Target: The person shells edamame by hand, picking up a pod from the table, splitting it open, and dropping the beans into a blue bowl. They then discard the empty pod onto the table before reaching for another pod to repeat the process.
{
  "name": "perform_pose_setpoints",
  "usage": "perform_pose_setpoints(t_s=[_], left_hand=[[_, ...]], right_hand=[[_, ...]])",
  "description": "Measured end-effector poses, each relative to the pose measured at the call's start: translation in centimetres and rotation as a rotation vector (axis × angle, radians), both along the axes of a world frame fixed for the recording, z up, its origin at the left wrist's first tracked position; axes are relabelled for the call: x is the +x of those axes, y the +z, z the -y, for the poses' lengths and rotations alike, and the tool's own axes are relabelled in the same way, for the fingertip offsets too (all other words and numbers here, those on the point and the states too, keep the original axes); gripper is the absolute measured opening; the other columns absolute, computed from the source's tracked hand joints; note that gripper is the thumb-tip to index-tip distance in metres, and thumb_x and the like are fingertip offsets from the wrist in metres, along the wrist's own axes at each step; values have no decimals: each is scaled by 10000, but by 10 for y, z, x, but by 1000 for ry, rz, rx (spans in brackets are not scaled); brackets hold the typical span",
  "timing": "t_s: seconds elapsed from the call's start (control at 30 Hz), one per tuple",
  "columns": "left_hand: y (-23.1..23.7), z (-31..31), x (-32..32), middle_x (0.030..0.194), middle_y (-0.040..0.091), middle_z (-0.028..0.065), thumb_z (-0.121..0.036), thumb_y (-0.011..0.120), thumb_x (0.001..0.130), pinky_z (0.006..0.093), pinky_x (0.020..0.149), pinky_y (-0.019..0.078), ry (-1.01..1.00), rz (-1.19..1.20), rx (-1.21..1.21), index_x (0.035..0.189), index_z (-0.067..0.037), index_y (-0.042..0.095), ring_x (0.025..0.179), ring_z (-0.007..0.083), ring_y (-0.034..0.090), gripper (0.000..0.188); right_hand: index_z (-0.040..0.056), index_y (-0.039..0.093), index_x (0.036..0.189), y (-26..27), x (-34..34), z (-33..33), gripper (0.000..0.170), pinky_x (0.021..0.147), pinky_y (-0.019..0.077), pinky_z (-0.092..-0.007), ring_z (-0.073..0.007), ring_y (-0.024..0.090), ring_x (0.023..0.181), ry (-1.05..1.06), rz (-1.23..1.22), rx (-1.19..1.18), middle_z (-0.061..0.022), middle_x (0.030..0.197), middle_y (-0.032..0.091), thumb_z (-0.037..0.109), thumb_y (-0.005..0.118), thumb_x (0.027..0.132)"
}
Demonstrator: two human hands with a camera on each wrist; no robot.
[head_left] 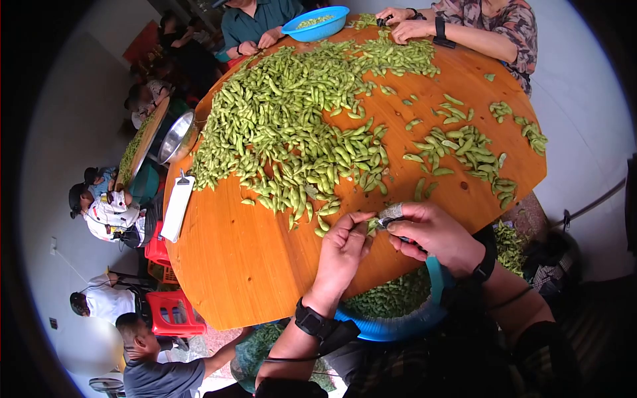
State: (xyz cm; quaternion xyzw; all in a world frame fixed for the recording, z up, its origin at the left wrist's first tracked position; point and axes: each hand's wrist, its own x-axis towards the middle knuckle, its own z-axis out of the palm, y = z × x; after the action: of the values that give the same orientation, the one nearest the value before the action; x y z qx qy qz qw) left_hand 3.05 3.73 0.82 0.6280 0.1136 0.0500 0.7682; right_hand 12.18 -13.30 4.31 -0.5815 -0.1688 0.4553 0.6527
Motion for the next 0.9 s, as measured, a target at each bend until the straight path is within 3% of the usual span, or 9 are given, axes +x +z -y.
perform_pose_setpoints(t_s=[0.17, 0.27, 0.37, 0.47, 0.57, 0.67, 0.8, 0.9], left_hand=[[1, -3, 3, 862, 599, 10, -103, 468, 1008, 169, 491, 309, -38, -7, -195, 1196, -25, 545, 594, 27, 427, 218], [4, 5, 5, 848, 600, 6, -148, 484, 1015, 173, 464, 313, 14, -18, -206, 1187, -34, 534, 564, 30, 430, 212], [-11, 6, 5, 839, 596, -5, -202, 480, 1024, 173, 428, 296, 43, 108, 167, 1113, -44, 526, 499, 33, 409, 187], [-7, 5, 3, 843, 596, 9, -166, 461, 1018, 172, 435, 293, 9, 60, 88, 1101, -41, 499, 530, 39, 420, 155], [-7, 0, 1, 820, 559, 1, -145, 424, 1007, 179, 515, 364, -15, 34, -77, 1116, -48, 501, 593, 46, 448, 165], [0, 0, 1, 833, 582, 49, -73, 403, 964, 167, 458, 290, 28, -81, -194, 1109, -47, 476, 591, 60, 438, 165], [-4, -7, 0, 863, 570, 26, -39, 365, 955, 174, 517, 356, -22, -135, -219, 1141, -75, 488, 639, 56, 465, 226], [-5, -9, 0, 865, 575, 33, -26, 362, 947, 174, 525, 361, -63, -102, -341, 1149, -71, 485, 651, 68, 475, 241]], right_hand=[[29, 594, 1023, 4, -4, -4, 118, 443, 331, -192, -31, 445, 506, -31, 57, -30, 13, 705, 552, 103, 533, 954], [21, 607, 943, -10, -11, -12, 82, 436, 362, -233, -43, 471, 497, -142, 265, -62, -10, 642, 566, 83, 560, 918], [-14, 607, 947, -21, -16, -16, 89, 493, 398, -262, -60, 477, 555, -223, 642, -66, -79, 631, 561, 30, 589, 872], [-19, 611, 979, -16, -26, -19, 119, 524, 427, -270, -74, 497, 574, -282, 738, 3, -87, 653, 571, 23, 585, 871], [-26, 607, 1009, -18, -35, -21, 147, 543, 444, -286, -91, 550, 599, -306, 727, 28, -113, 693, 605, 18, 583, 871], [-22, 608, 1040, -19, -36, -20, 171, 568, 464, -296, -117, 611, 640, -279, 809, 13, -128, 748, 650, 16, 580, 875], [-20, 608, 1059, -20, -38, -17, 185, 609, 489, -294, -145, 654, 697, -234, 759, -68, -133, 802, 680, 13, 578, 879], [-19, 613, 1067, -23, -37, -17, 193, 638, 499, -275, -120, 646, 719, -291, 737, 32, -113, 808, 681, 8, 577, 879]])
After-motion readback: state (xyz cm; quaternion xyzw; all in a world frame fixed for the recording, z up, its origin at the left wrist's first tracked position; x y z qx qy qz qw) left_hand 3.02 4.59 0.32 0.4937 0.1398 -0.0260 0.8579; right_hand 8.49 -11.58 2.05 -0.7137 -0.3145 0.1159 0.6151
